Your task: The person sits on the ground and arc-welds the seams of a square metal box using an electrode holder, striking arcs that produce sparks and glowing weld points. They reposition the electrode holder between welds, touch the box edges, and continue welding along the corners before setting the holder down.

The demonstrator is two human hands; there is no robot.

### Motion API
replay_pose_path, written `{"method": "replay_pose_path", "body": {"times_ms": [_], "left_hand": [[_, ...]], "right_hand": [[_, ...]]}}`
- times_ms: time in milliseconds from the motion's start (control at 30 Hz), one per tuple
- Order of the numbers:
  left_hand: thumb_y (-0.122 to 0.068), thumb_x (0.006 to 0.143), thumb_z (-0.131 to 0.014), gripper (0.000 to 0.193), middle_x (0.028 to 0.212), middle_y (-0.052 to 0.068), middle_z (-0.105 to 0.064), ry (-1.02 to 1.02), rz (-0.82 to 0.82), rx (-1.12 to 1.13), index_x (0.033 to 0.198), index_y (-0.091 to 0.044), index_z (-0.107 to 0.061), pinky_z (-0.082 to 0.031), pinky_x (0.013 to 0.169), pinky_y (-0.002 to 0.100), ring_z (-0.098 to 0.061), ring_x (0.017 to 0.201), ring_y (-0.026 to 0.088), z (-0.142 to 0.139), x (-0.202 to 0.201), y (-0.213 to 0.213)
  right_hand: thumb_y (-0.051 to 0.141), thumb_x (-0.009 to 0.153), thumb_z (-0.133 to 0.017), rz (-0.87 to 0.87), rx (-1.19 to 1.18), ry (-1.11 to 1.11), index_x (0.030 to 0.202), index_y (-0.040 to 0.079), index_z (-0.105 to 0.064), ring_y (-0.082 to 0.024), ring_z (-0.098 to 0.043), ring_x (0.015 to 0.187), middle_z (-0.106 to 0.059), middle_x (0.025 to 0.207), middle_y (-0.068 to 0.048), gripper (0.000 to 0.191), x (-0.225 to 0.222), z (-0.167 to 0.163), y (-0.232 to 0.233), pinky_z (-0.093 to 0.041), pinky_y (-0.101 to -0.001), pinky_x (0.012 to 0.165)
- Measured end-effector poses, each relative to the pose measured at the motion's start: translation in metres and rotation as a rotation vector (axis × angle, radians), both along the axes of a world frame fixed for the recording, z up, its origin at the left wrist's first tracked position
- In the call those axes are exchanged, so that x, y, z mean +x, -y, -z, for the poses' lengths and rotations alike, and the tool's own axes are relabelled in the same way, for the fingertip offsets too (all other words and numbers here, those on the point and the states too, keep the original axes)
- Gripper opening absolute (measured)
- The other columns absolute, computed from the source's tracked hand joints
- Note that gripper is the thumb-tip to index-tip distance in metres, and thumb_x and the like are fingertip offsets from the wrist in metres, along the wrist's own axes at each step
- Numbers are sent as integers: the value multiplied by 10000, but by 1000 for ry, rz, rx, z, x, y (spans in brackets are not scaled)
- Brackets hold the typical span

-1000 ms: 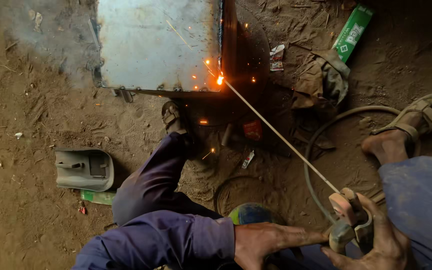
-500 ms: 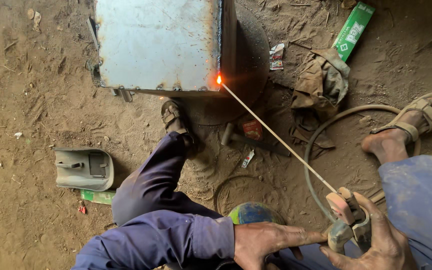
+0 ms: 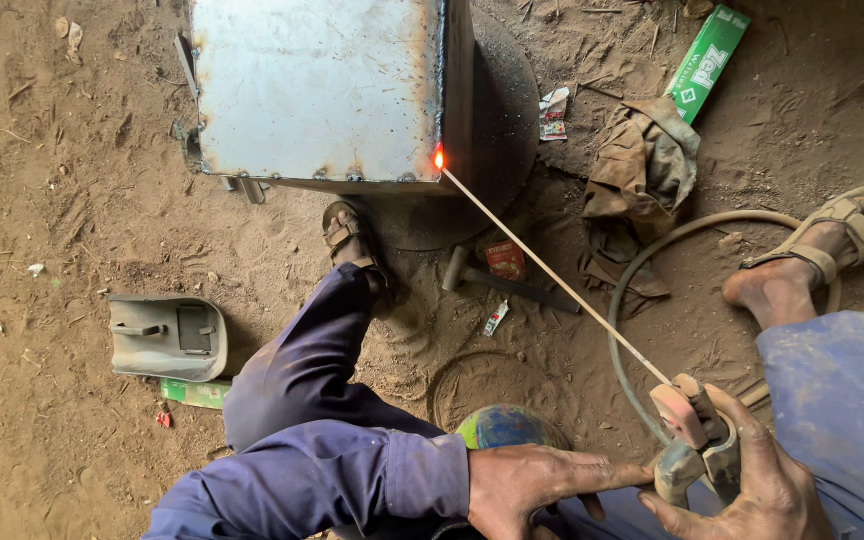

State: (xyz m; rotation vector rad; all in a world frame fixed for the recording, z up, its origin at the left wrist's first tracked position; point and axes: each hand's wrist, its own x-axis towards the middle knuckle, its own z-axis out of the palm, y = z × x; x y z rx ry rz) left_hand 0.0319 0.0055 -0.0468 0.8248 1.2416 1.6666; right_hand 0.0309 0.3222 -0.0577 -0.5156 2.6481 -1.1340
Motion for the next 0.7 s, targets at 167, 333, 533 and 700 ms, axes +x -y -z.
{"method": "replay_pose_path", "body": {"times_ms": [167,333,533,700], "left_hand": [[-424,837,-743,1121,1698,239,-325,-2,4,-22,1711,-28,-163,-321,1334,431,-343,1540,356,-2,1,2],[-695,873,-657,1159,1715,194,-281,106,-21,72,1704,-52,-166,-385,1255,419,-358,1522,331,-8,-4,5],[-883,802,-502,1276,1734,188,-276,95,24,3,1712,-59,-156,-404,1273,461,-403,1500,339,-7,-5,5],[-883,793,-504,1278,1690,180,-271,4,-9,37,1722,-82,-145,-316,1332,474,-300,1573,343,4,1,3]], "right_hand": [[421,549,-905,52,-24,62,1460,-84,-385,-423,-649,1215,-603,1361,-301,1165,-5,-15,11,-578,-477,963],[305,544,-909,128,-21,124,1437,-13,-413,-330,-682,1223,-658,1340,-185,1070,-9,-39,30,-584,-441,964],[182,537,-890,192,70,202,1403,59,-444,-270,-732,1159,-727,1257,-98,982,-9,-45,37,-612,-410,943],[287,574,-914,123,32,295,1491,38,-455,-219,-802,1037,-773,1249,-84,1055,-3,-34,22,-632,-404,940]]}}
